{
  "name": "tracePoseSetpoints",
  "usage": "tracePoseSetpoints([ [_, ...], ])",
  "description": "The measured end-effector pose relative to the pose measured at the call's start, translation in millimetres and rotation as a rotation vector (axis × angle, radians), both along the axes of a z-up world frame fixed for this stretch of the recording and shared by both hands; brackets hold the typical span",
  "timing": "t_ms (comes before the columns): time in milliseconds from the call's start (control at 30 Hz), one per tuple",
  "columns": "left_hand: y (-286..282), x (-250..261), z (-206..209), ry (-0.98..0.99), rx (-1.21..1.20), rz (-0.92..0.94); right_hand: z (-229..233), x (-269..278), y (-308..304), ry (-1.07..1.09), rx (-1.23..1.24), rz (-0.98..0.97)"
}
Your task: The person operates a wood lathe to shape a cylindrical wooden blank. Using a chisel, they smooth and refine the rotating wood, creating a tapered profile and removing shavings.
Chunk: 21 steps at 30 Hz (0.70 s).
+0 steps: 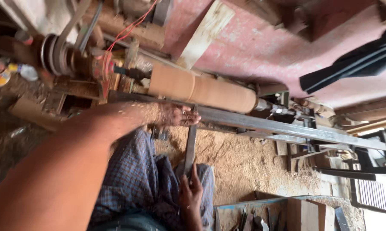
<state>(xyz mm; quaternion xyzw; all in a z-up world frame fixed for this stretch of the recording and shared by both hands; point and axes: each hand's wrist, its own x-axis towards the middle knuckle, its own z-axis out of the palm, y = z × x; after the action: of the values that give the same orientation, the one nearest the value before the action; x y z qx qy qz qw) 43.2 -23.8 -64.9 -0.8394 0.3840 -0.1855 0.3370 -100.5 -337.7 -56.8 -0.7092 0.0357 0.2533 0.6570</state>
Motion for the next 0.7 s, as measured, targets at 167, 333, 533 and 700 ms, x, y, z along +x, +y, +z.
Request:
tracePoseSetpoints([
  [167, -33, 4, 24, 0.635, -0.161, 0.094, 1, -13, -3, -0.024, -0.001, -0.070],
  [333, -41, 41, -7, 0.202, -0.250, -0.021, 2, 14, -14, -0.011, 0.019, -0.078],
  [533, -36, 56, -51, -0.029, -0.251, -0.047, 9, 45, -46, 0.160, 0.050, -0.037],
  [700, -41, 59, -57, -0.068, -0.297, -0.010, 19, 76, -77, 0.107, -0.190, 0.132],
])
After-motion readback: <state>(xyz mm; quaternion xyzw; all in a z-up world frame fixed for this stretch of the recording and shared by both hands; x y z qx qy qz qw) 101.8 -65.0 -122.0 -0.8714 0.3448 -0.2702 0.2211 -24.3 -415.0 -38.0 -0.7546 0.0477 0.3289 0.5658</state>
